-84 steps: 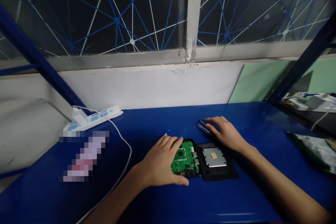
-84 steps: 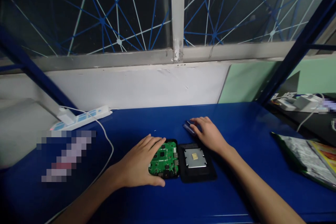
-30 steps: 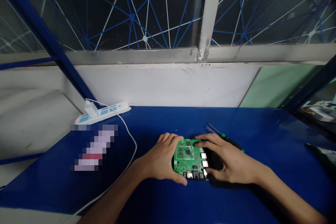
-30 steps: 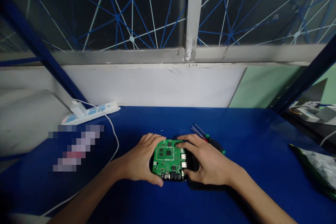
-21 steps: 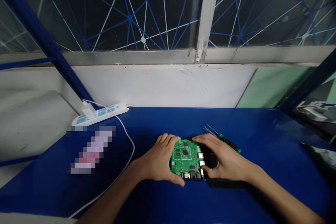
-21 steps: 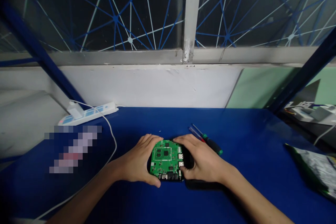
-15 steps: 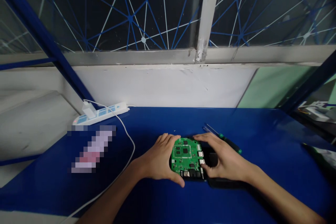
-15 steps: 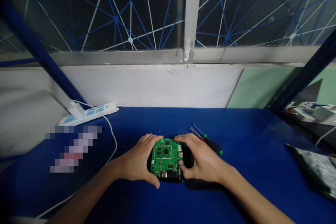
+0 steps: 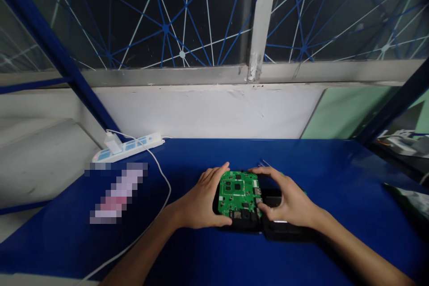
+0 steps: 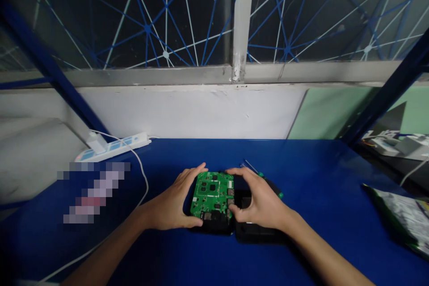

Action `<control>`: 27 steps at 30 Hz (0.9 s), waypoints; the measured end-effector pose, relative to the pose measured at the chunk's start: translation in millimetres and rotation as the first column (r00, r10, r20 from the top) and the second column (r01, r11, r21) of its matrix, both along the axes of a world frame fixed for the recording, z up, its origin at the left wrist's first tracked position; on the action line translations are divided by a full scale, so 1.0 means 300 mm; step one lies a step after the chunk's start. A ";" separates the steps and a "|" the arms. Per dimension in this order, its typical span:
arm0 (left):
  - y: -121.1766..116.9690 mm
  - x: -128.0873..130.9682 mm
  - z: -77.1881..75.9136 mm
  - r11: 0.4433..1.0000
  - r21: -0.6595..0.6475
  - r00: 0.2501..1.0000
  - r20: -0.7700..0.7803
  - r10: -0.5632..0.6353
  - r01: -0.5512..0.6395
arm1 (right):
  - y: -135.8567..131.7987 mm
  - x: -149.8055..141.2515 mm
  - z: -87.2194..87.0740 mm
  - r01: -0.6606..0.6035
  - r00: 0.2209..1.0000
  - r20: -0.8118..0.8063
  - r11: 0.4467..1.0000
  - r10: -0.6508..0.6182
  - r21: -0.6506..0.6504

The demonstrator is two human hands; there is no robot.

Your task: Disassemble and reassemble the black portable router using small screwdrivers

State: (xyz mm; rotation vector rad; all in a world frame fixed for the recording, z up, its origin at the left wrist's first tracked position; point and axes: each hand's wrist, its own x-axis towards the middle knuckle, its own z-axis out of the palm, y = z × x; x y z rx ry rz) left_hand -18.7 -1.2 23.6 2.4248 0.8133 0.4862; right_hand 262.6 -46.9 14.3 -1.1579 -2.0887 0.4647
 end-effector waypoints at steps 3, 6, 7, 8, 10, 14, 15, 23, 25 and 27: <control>0.001 0.004 -0.011 0.999 0.033 0.996 0.088 0.015 -0.018 | -0.001 0.002 -0.008 -0.041 0.999 0.037 0.998 0.039 0.047; 0.006 0.010 -0.025 0.994 0.106 0.985 0.170 0.010 -0.028 | -0.002 0.000 -0.013 -0.073 0.995 0.077 0.993 0.067 0.090; 0.008 0.013 -0.030 0.991 0.132 0.982 0.188 0.003 -0.029 | -0.004 -0.001 -0.014 -0.079 0.994 0.085 0.992 0.071 0.097; 0.010 0.015 -0.034 0.988 0.153 0.979 0.204 -0.001 -0.031 | -0.006 -0.004 -0.014 -0.080 0.993 0.092 0.992 0.070 0.101; 0.011 0.020 -0.042 0.984 0.174 0.972 0.236 0.000 -0.042 | -0.011 -0.012 -0.014 -0.066 0.992 0.117 0.993 0.055 0.098; 0.006 0.029 -0.051 0.981 0.188 0.943 0.334 -0.020 -0.046 | -0.024 -0.031 -0.013 -0.026 0.985 0.171 0.995 0.009 0.098; 0.005 0.031 -0.052 0.980 0.194 0.936 0.351 -0.030 -0.041 | -0.026 -0.034 -0.014 -0.021 0.984 0.178 0.995 0.003 0.102; 0.009 0.040 -0.055 0.978 0.206 0.925 0.378 -0.048 -0.034 | -0.018 -0.028 -0.022 0.002 0.983 0.181 0.986 -0.033 0.165; 0.008 0.040 -0.055 0.980 0.196 0.930 0.365 -0.034 -0.041 | -0.013 -0.025 -0.027 0.005 0.982 0.184 0.984 -0.038 0.180; 0.007 0.040 -0.055 0.982 0.183 0.937 0.350 -0.016 -0.052 | -0.010 -0.024 -0.031 0.002 0.982 0.187 0.981 -0.039 0.196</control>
